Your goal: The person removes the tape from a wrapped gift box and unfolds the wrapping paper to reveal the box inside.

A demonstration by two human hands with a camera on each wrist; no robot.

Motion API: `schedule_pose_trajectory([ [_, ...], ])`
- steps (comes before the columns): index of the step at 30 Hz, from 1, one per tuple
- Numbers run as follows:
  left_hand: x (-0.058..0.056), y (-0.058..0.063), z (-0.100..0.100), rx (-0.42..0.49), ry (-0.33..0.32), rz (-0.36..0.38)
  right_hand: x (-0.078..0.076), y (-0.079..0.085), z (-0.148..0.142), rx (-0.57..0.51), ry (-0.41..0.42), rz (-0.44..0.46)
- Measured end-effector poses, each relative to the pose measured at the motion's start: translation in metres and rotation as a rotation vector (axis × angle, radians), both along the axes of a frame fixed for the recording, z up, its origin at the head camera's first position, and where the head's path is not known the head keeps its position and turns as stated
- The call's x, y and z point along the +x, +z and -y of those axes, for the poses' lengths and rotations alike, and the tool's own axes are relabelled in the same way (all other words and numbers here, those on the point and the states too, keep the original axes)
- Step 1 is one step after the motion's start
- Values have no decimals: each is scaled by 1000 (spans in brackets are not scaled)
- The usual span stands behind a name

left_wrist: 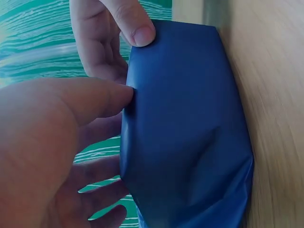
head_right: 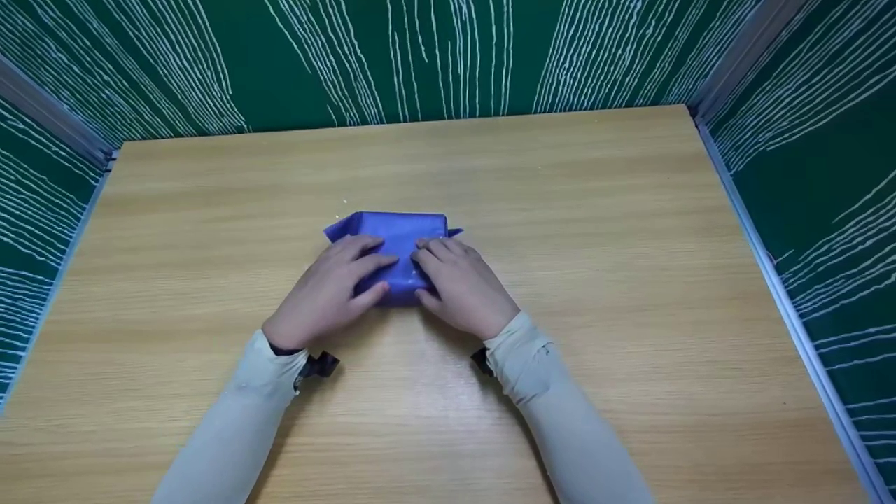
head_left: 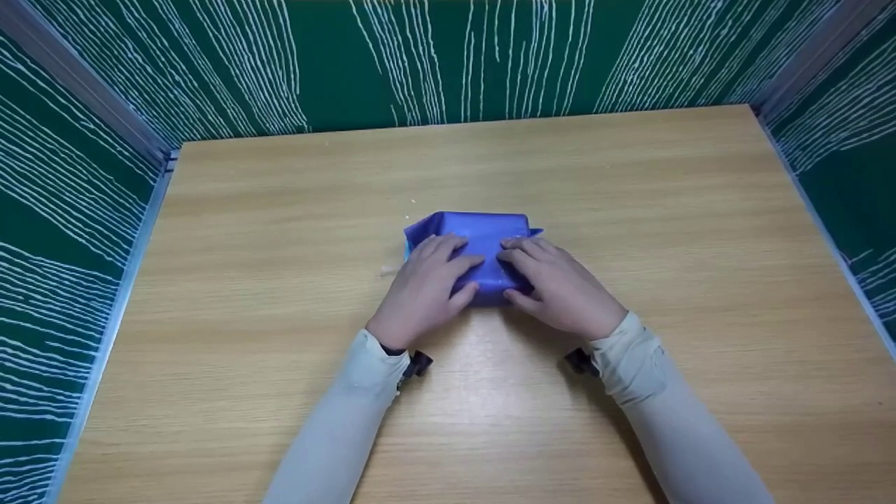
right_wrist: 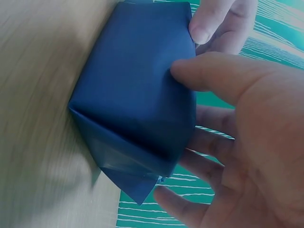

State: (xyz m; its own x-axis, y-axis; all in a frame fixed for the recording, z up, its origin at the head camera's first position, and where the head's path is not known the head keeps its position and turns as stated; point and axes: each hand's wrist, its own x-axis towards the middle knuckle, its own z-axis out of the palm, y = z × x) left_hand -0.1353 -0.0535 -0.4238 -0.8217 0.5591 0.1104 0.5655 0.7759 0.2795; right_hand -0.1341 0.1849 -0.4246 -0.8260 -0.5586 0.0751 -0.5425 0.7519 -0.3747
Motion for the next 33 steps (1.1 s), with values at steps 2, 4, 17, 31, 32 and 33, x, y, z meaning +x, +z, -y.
schedule_pose_trajectory([
  [2,0,0,0,5,-1,-3,1,0,1,-3,8,-9],
  [4,0,1,0,6,-2,1,1,0,1,-12,23,-27],
  [17,5,8,6,18,50,72,0,11,-5,-131,1,28],
  [31,8,16,5,11,83,46,2,8,-1,-62,65,-113],
  [32,7,15,4,14,79,33,3,8,-1,-64,67,-117],
  [33,7,15,4,22,72,17,3,8,-1,-67,72,-125],
])
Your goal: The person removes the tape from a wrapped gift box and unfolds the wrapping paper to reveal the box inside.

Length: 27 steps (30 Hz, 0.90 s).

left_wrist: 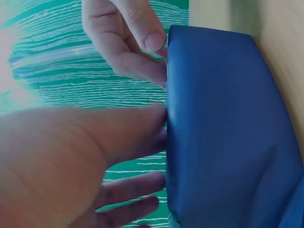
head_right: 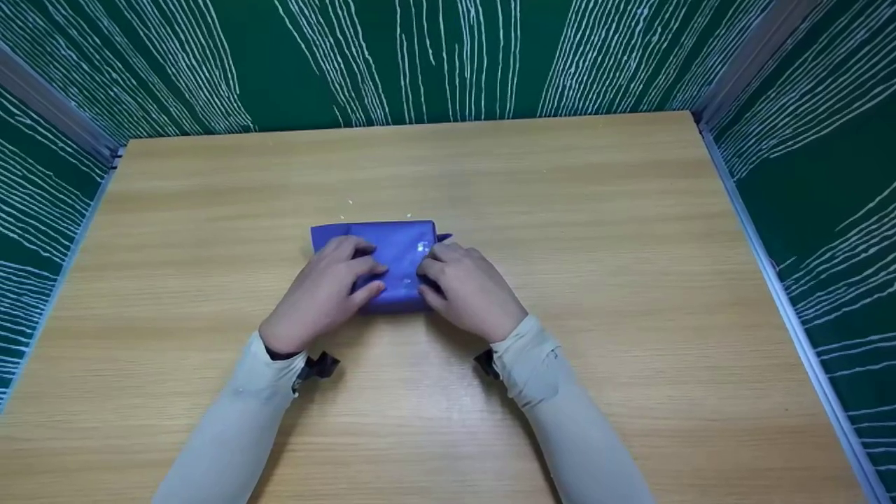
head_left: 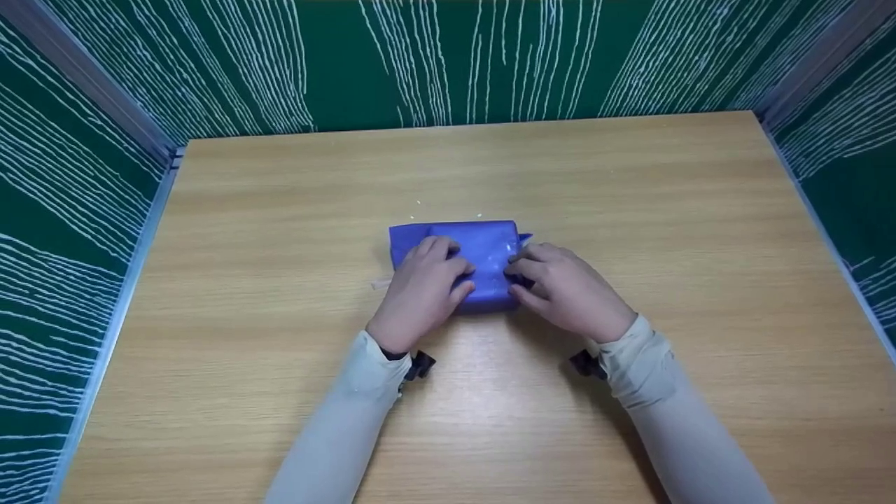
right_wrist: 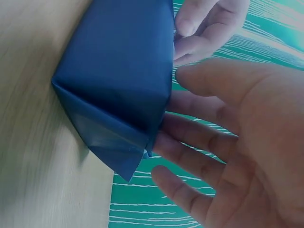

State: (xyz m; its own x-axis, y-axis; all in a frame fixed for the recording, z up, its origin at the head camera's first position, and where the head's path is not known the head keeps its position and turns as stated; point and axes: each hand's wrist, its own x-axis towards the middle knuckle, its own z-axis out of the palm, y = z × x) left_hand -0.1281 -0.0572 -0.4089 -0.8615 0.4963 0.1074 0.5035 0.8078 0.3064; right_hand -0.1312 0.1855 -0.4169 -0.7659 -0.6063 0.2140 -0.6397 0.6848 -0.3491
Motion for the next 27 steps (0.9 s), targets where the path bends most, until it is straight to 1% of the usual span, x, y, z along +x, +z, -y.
schedule_pose_trajectory([
  [4,-1,-3,-1,45,-23,-32,-1,-2,0,-21,23,-39],
  [6,-2,-5,-2,63,-27,-45,-1,-2,0,-35,26,-44],
  [9,-3,-7,-1,73,-25,-57,-2,-3,2,-50,13,-23],
  [13,-3,-8,0,66,-23,-39,-2,-2,4,-52,-11,25],
  [16,-2,-8,0,27,-34,-36,-2,-2,6,-59,-52,68],
  [18,-1,-7,0,-6,-41,-45,-2,-2,6,-68,-86,81],
  [22,0,-7,-1,-30,-45,-54,-2,-3,5,-125,-190,48],
  [25,1,-6,-3,-22,-44,-47,-3,-4,3,-179,-287,26],
  [27,1,-4,-3,-10,-41,-41,-4,-4,2,-203,-330,19],
])
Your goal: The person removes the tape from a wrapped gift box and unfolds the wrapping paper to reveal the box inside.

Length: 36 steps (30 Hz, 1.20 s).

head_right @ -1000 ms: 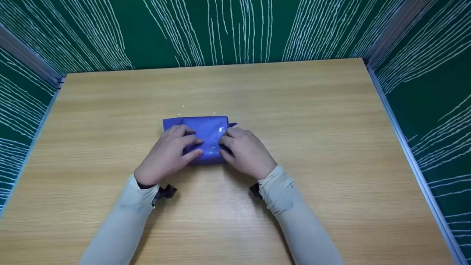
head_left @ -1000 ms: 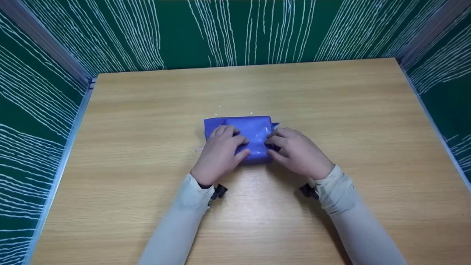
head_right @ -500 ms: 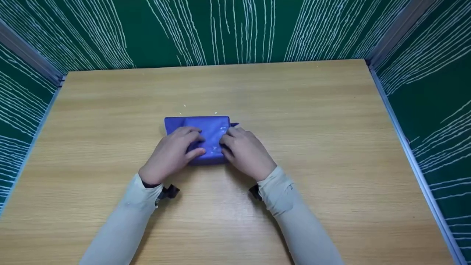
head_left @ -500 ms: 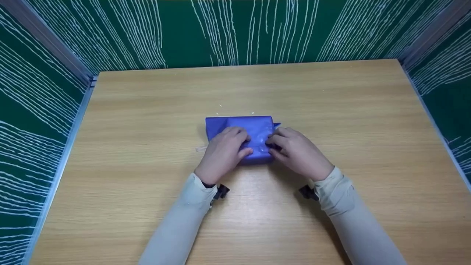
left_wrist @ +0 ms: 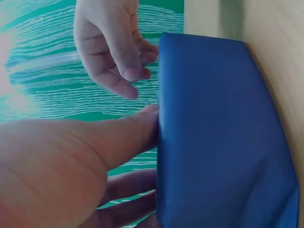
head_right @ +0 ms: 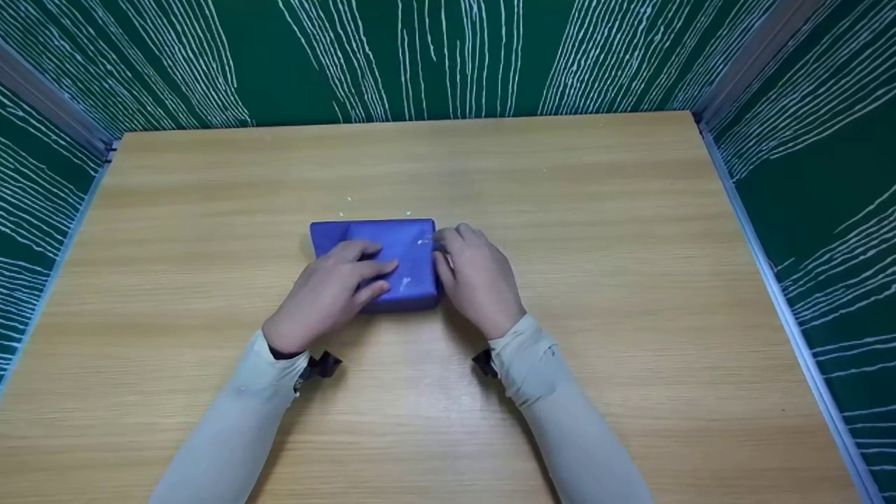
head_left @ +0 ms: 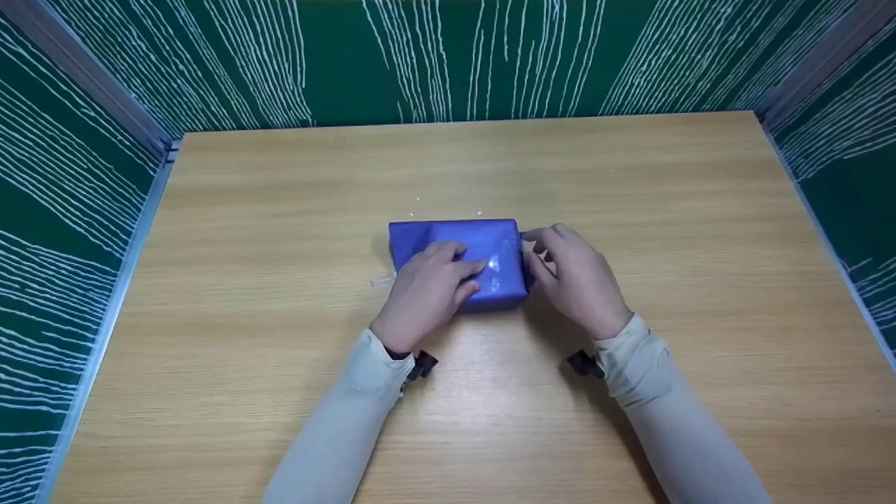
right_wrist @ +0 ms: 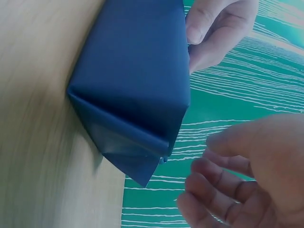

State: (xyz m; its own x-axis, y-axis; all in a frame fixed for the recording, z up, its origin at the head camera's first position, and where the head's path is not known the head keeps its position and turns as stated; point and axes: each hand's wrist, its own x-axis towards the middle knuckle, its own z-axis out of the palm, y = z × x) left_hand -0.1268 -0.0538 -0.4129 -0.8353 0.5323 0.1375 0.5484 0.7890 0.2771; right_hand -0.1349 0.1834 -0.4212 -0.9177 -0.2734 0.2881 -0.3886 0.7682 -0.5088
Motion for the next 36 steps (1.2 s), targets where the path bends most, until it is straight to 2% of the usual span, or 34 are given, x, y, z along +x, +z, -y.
schedule_pose_trajectory([
  [4,2,4,0,22,10,31,0,-2,-1,4,-24,-9],
  [9,3,5,-2,29,47,88,1,-4,1,27,-10,-6],
  [14,3,3,-4,35,78,105,1,-6,2,48,14,-15],
  [17,4,5,-4,9,59,103,1,-7,3,65,22,3],
  [23,8,10,0,-54,11,158,-1,-8,3,86,30,68],
  [30,6,4,-7,-66,-1,86,-3,-9,-1,78,18,47],
  [36,6,2,-7,-80,10,101,-6,-11,-3,62,0,69],
])
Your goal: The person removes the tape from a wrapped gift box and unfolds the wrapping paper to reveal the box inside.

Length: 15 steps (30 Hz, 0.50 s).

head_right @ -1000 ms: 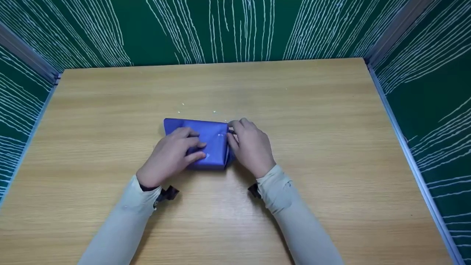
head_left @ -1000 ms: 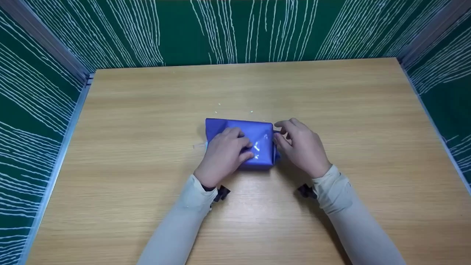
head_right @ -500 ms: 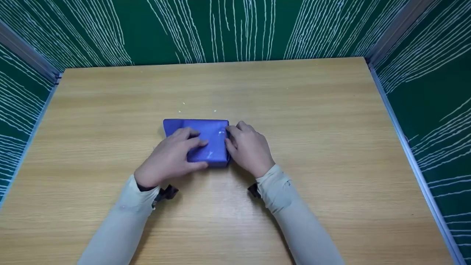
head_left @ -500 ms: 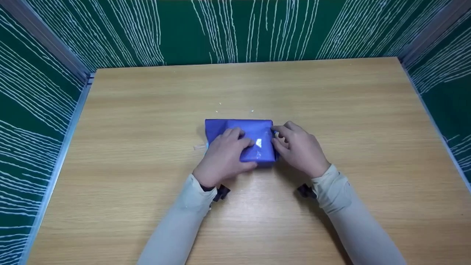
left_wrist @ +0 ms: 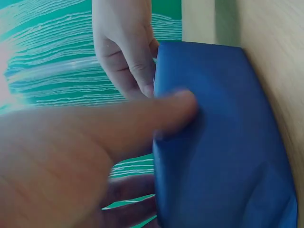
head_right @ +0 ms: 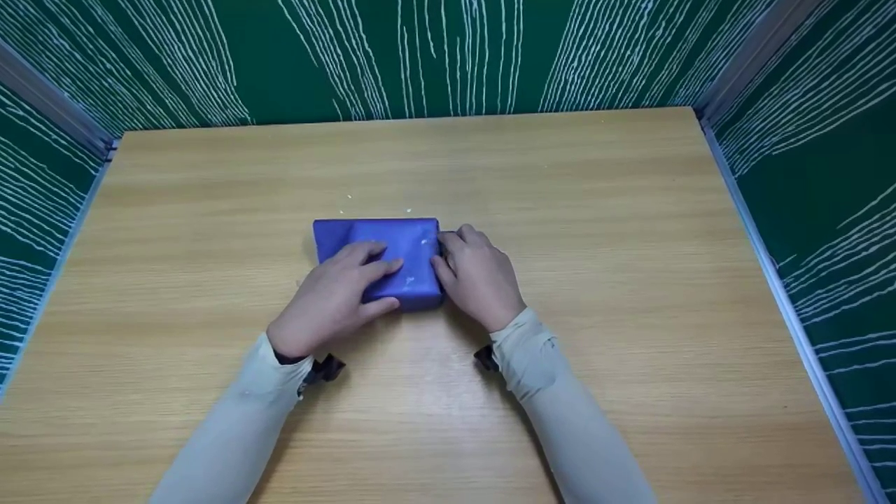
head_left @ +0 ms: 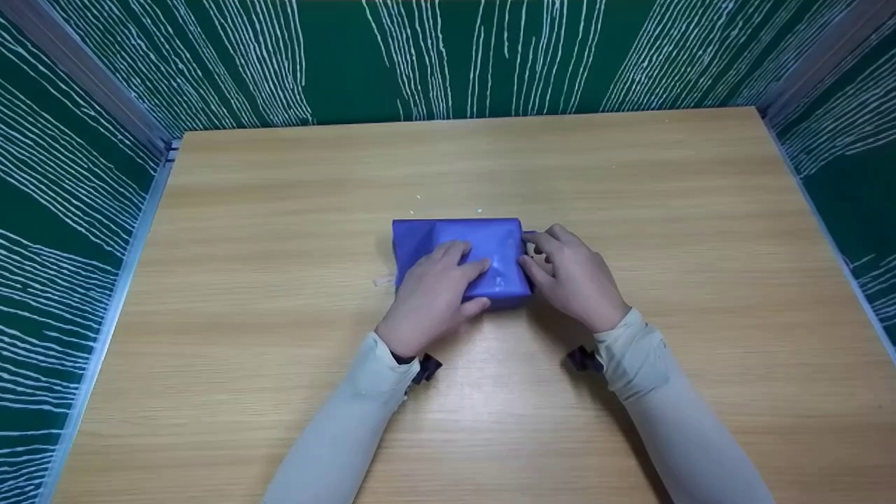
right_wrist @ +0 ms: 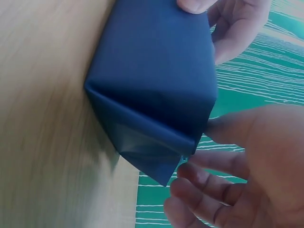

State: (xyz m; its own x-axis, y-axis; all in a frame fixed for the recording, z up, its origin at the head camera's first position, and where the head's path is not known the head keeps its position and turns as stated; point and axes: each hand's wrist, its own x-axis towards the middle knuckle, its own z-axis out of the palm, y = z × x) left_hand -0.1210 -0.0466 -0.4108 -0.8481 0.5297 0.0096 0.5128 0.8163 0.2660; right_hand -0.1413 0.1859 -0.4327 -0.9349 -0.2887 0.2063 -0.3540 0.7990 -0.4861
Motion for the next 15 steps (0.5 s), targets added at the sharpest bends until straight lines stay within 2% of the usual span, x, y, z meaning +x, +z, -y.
schedule_pose_trajectory([
  [7,-2,-1,0,1,-8,-38,-1,-1,-1,-19,-16,17],
  [15,-2,0,0,-2,-16,-55,-2,-1,-1,-8,12,8],
])
